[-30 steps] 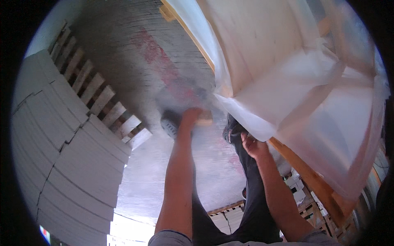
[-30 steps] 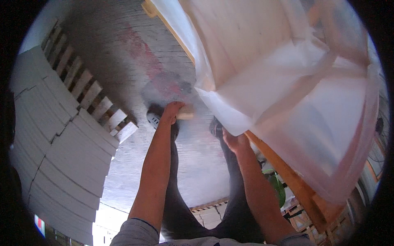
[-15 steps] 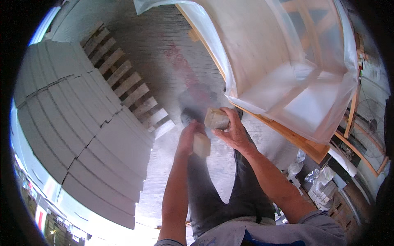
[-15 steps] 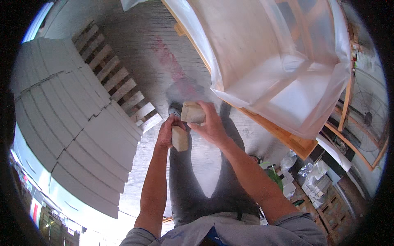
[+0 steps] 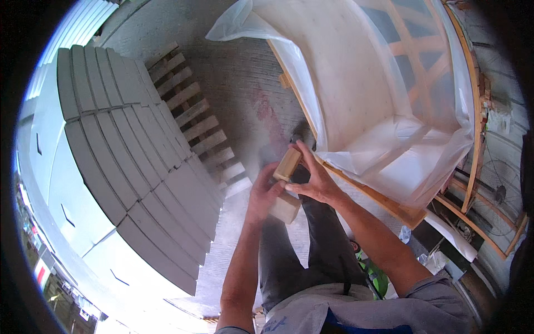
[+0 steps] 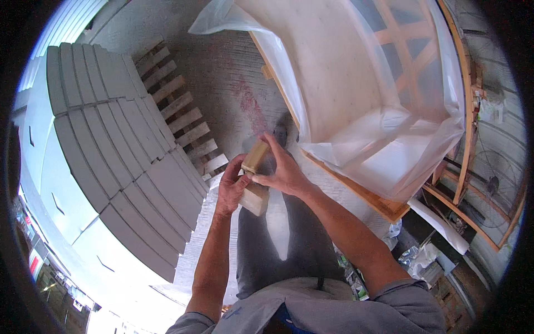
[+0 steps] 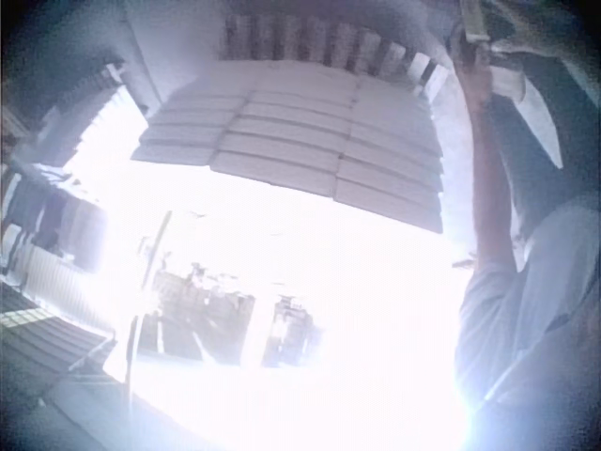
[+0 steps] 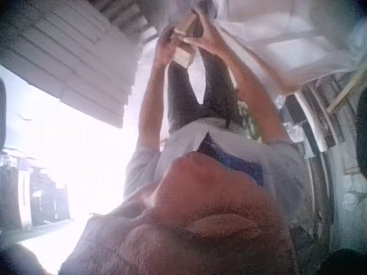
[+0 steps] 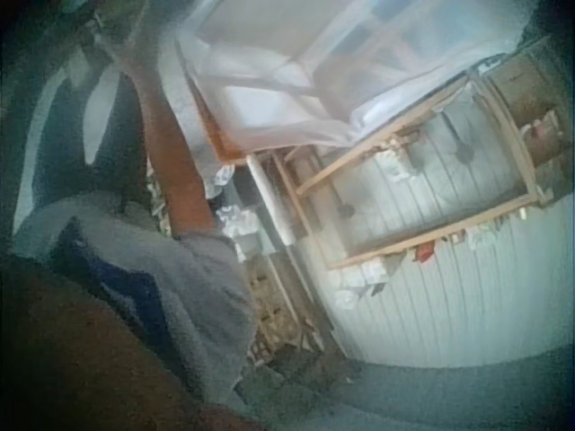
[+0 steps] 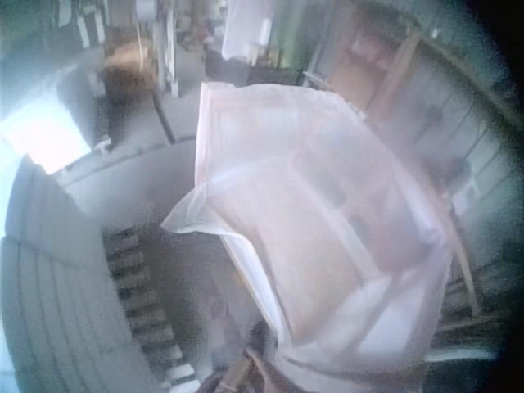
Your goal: The person smooths a white fabric sheet over a wooden frame using a metal scraper, then retrieves small wooden blocks from a shelf and places them under the frame to support it. The person continues smoothing the fabric and adjusting the blocks to secure the fabric in place.
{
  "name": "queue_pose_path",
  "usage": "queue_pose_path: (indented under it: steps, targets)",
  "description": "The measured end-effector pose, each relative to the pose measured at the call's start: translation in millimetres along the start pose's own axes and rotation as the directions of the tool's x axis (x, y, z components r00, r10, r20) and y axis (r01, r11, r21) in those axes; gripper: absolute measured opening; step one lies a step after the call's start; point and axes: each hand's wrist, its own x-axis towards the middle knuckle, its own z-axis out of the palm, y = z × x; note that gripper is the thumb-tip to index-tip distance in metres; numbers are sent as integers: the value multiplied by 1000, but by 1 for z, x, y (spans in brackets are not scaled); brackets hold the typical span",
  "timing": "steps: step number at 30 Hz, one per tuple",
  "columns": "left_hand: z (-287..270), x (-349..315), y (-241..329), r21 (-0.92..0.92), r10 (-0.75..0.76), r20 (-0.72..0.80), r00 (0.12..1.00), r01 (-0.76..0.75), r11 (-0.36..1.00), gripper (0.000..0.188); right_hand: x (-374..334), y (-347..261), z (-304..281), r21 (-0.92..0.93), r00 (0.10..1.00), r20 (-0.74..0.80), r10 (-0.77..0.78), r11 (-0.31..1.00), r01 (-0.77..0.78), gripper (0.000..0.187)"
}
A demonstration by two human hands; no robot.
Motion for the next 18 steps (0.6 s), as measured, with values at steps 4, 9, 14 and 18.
queue_pose_path:
  steps: [4,9,14,18]
  targets:
    - [20,17,9,135,-160,-161,974,182,974,60,26,0,-14,63,981,22,192,979,-193,93]
    - [31,49,36,363,-271,-51,961,270,892,71,49,-11,-67,-137,978,158,135,984,-114,84]
    - [55,78,60,587,-332,28,943,254,769,87,68,-20,-106,-259,900,417,129,966,-18,83]
    - [54,112,66,720,-333,85,939,173,672,93,87,-18,-112,-249,881,420,218,961,-119,87]
